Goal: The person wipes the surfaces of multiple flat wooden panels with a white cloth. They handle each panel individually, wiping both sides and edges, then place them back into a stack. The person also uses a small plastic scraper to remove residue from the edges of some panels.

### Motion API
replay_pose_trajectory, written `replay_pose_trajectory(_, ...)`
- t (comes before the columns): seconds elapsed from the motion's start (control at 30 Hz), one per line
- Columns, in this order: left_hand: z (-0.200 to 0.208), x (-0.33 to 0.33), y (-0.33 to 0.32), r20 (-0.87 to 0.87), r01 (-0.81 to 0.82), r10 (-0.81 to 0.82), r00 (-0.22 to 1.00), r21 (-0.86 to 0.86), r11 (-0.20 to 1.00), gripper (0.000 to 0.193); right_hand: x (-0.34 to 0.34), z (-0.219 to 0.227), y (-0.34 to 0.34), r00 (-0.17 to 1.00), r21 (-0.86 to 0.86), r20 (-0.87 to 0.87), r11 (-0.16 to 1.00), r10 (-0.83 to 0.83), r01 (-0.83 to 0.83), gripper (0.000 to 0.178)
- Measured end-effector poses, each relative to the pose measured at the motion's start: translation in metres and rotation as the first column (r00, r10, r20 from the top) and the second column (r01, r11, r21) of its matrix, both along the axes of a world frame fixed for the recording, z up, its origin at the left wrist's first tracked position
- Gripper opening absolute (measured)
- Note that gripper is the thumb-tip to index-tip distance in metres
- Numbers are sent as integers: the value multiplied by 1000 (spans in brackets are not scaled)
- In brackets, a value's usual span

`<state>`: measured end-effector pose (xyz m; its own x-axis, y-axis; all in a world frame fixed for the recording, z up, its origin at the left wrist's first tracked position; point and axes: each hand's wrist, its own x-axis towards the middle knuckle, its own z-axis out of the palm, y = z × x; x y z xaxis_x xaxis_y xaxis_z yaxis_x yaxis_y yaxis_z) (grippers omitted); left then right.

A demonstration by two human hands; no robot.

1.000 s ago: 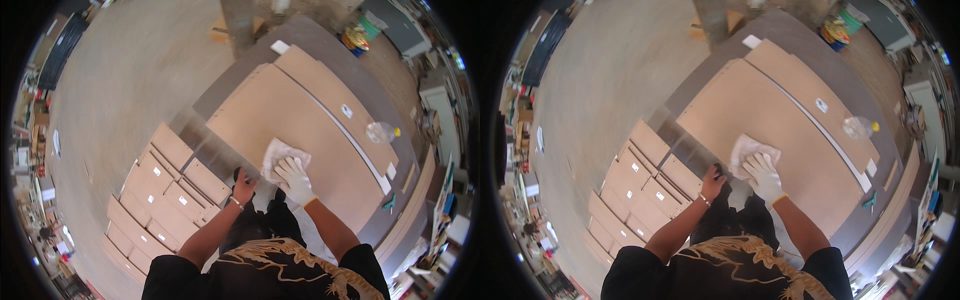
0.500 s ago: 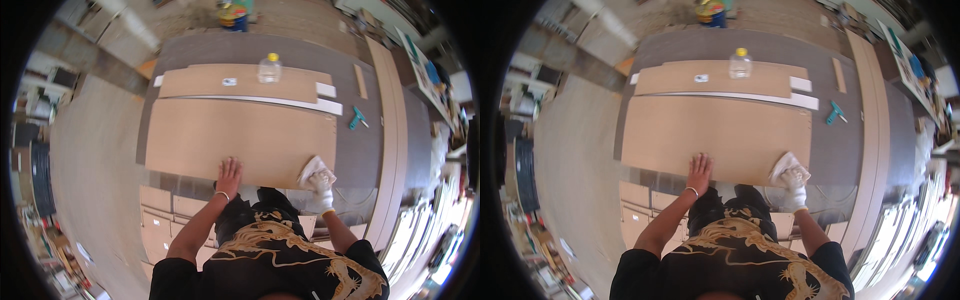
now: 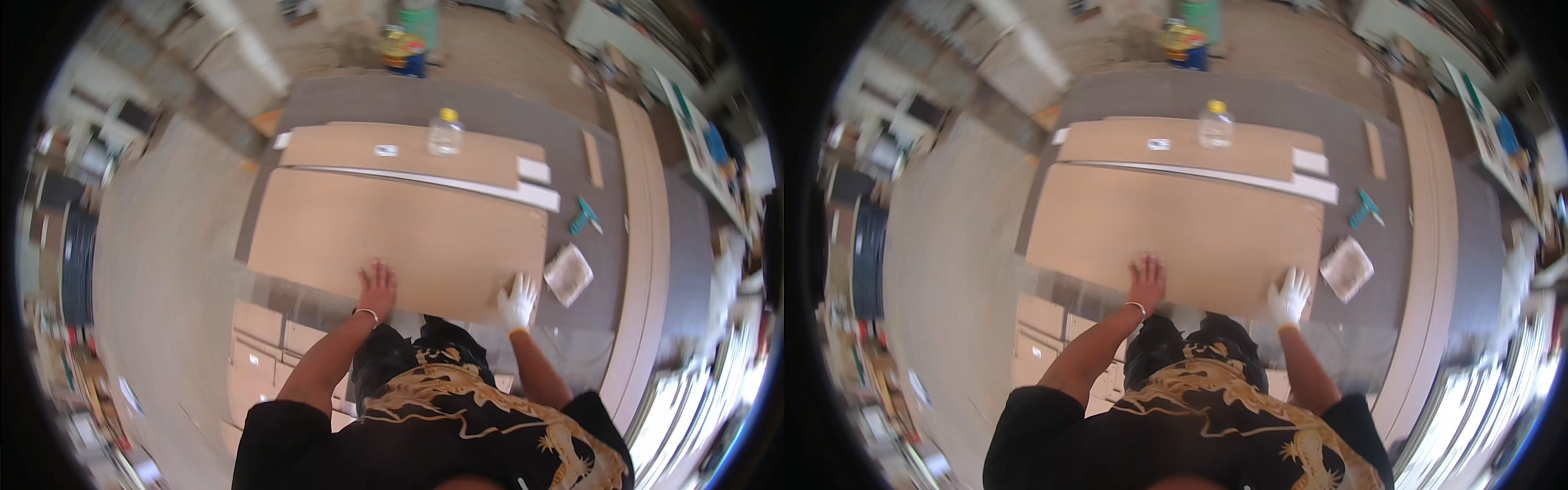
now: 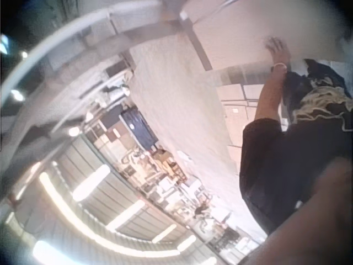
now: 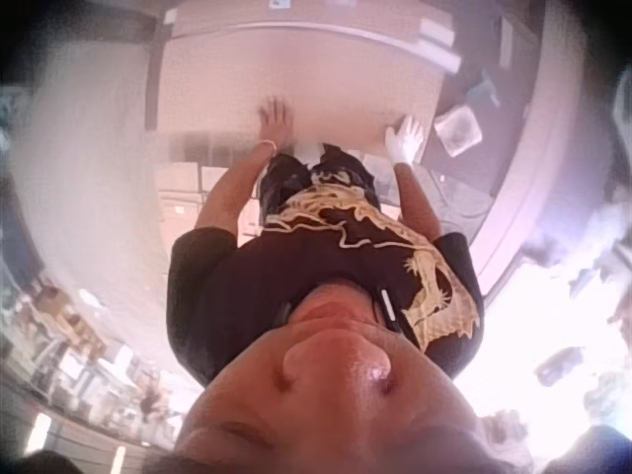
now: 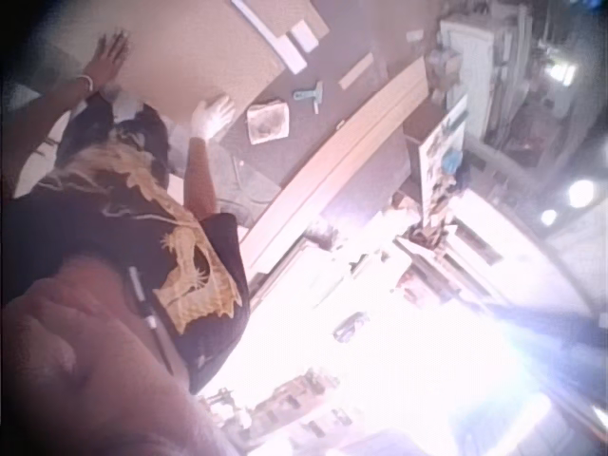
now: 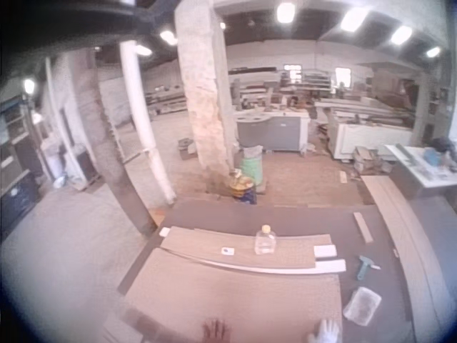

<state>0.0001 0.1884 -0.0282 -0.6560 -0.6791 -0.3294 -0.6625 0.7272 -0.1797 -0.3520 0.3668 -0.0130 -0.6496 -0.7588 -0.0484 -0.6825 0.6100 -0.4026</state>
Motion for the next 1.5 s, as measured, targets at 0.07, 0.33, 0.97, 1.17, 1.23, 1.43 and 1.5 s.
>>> replay_pose_trajectory(0.07,-4,3,9,-107,-2,-3,994,-41,999,59,29,1,18,992,72,125,997,-14,5,82)
replay_pose_trajectory(0.33,84,-1,70,-284,-44,24,958,-64,997,52,-33,68,67,769,-212,631,976,98,49,75)
replay_pose_trajectory(0.97,279,50,38,-628,-277,140,765,-124,953,16,-85,202,-187,82,-506,856,860,510,-71,60)
replay_pose_trajectory(1.17,309,122,125,-679,-724,554,482,48,688,24,21,113,-249,-103,-596,801,803,590,-26,53)
replay_pose_trajectory(1.23,320,148,159,-654,-841,669,352,92,533,29,107,61,-237,-69,-491,871,850,487,-192,46)
replay_pose_trajectory(1.43,348,230,232,-695,-983,710,-114,185,23,36,395,-9,-102,-470,87,705,723,-531,-685,36)
replay_pose_trajectory(1.5,342,281,253,-700,-961,663,-266,241,-132,36,465,0,-61,-520,44,537,638,-664,-769,43)
